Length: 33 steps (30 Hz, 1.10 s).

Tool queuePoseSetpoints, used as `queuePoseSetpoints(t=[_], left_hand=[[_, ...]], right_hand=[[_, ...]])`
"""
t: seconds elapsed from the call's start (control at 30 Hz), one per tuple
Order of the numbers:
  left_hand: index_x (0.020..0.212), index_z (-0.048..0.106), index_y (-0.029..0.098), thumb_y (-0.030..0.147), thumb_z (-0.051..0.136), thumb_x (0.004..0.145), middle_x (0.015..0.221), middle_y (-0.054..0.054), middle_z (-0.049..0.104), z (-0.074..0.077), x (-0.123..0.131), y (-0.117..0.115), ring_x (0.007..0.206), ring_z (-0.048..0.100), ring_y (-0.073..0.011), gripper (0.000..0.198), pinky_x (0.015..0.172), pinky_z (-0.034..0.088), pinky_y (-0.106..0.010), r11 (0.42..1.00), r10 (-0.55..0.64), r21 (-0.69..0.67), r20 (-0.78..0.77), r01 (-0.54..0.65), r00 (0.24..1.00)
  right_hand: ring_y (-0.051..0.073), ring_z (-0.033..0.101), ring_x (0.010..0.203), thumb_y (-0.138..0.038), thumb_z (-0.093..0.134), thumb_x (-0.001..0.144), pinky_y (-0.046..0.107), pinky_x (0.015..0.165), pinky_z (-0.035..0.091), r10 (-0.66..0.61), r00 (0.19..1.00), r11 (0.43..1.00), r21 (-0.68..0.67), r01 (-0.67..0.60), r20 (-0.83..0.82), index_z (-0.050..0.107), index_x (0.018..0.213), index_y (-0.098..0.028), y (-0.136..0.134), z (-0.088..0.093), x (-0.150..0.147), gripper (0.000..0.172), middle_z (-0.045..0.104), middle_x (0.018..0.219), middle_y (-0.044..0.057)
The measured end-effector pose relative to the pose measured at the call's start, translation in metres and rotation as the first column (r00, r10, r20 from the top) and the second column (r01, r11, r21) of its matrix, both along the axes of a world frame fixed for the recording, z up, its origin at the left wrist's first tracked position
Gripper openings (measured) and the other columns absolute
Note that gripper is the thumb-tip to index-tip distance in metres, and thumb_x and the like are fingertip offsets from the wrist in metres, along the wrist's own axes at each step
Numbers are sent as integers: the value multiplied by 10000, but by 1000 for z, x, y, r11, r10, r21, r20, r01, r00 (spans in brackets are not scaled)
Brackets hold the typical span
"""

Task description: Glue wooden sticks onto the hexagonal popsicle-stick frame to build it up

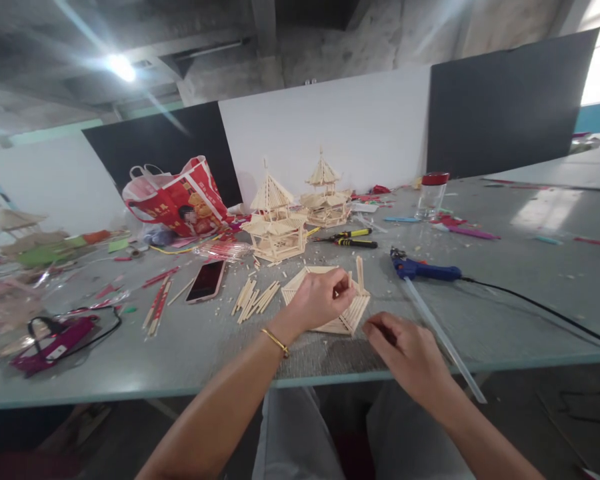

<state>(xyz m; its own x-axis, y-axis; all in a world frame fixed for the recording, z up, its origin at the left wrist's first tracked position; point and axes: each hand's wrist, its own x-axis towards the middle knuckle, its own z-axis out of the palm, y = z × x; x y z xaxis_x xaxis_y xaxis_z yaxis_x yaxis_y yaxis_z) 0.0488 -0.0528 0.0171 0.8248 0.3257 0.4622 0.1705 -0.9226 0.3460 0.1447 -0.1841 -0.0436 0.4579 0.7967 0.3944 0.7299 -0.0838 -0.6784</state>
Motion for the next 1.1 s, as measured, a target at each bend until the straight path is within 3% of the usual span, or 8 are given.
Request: queuePoseSetpoints(t=[0.3,1.1], left_hand=[[718,547,170,221,504,782,613,39,550,1,-2,-1,559,488,-80,92,558,349,-199,994,-107,-1,-99,107,989],[730,548,168,258,512,802,632,37,562,0,-3,1,570,490,-79,121,567,334,-200,991,-122,37,-115,127,986]], right_hand=[[120,505,460,-308,408,803,230,477,320,-26,998,999,25,25,49,596,658,-194,0,-1,0,263,541,489,-21],[120,516,455,-318,411,804,226,479,325,-42,996,998,59,38,78,584,656,-195,-2,-6,0,259,546,483,-22]])
